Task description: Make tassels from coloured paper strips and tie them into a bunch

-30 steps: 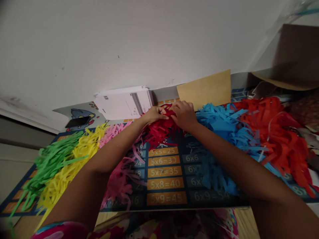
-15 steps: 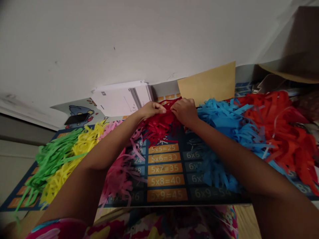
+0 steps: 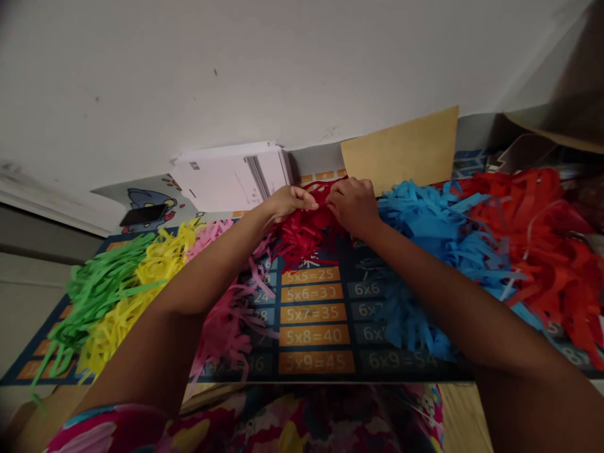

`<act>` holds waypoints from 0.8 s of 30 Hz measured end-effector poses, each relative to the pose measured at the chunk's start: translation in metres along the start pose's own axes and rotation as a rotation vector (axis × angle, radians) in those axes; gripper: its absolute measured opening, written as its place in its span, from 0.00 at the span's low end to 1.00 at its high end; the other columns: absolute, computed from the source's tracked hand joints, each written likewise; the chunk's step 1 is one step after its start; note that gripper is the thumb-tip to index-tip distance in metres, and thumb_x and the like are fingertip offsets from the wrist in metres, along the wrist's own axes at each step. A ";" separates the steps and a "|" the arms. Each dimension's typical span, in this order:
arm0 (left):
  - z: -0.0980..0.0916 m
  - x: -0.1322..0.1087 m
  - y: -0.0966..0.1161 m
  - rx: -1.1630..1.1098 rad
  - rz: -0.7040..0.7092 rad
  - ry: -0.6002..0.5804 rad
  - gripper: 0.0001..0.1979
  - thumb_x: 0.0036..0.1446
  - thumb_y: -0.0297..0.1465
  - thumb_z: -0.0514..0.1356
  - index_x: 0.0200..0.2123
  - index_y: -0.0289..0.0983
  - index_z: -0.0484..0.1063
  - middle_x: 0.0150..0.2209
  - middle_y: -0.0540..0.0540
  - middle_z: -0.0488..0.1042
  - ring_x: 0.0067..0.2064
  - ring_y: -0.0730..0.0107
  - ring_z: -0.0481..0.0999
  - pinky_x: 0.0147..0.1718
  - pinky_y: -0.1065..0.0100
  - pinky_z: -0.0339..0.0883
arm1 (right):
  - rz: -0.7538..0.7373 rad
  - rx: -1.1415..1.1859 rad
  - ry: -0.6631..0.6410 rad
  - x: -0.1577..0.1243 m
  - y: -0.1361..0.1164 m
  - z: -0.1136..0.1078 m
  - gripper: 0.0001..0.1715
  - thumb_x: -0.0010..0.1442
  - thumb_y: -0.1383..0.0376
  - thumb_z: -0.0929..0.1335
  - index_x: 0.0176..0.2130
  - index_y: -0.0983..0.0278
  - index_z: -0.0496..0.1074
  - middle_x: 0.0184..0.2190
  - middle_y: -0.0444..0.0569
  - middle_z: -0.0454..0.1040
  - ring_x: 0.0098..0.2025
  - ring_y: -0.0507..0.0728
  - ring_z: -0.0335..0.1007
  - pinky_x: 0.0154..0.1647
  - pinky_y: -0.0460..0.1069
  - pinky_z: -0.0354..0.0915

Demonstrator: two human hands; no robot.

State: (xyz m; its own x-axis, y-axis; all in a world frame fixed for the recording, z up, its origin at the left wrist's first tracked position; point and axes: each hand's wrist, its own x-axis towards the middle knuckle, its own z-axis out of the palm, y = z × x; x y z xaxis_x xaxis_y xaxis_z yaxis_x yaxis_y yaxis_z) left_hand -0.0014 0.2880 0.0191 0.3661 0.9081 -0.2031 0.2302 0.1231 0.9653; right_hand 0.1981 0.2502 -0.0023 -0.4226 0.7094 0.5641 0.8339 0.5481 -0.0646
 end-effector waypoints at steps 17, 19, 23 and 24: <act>0.018 -0.004 0.000 0.929 0.336 0.234 0.21 0.53 0.24 0.63 0.51 0.33 0.68 0.43 0.41 0.77 0.43 0.62 0.77 0.43 0.65 0.69 | -0.246 -0.173 -0.322 -0.009 -0.027 -0.002 0.28 0.67 0.51 0.62 0.46 0.72 0.76 0.42 0.61 0.76 0.45 0.65 0.68 0.48 0.57 0.53; 0.023 -0.009 -0.002 1.165 0.280 0.222 0.22 0.50 0.27 0.65 0.50 0.33 0.70 0.47 0.37 0.77 0.48 0.55 0.76 0.47 0.62 0.68 | -0.240 -0.161 -0.408 -0.011 -0.028 0.002 0.31 0.67 0.49 0.62 0.50 0.72 0.75 0.46 0.62 0.76 0.47 0.65 0.69 0.50 0.58 0.53; 0.022 -0.012 0.000 1.250 0.231 0.308 0.11 0.58 0.30 0.58 0.41 0.33 0.77 0.42 0.35 0.78 0.47 0.52 0.77 0.47 0.58 0.68 | -0.165 -0.145 -0.490 -0.016 -0.029 0.011 0.36 0.65 0.45 0.61 0.59 0.68 0.70 0.61 0.62 0.67 0.60 0.70 0.61 0.61 0.64 0.46; 0.019 -0.012 0.005 1.255 0.236 0.350 0.12 0.60 0.30 0.55 0.41 0.34 0.77 0.42 0.35 0.78 0.48 0.53 0.77 0.48 0.58 0.67 | -0.143 -0.149 -0.502 -0.016 -0.030 0.014 0.36 0.65 0.44 0.61 0.60 0.66 0.69 0.63 0.61 0.65 0.62 0.71 0.59 0.62 0.66 0.45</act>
State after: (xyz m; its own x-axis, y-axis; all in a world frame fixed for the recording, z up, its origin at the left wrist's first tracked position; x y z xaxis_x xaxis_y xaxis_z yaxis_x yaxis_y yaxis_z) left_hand 0.0125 0.2706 0.0231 0.3054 0.9343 0.1837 0.9353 -0.3306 0.1264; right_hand 0.1755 0.2283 -0.0208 -0.6228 0.7767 0.0936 0.7815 0.6119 0.1219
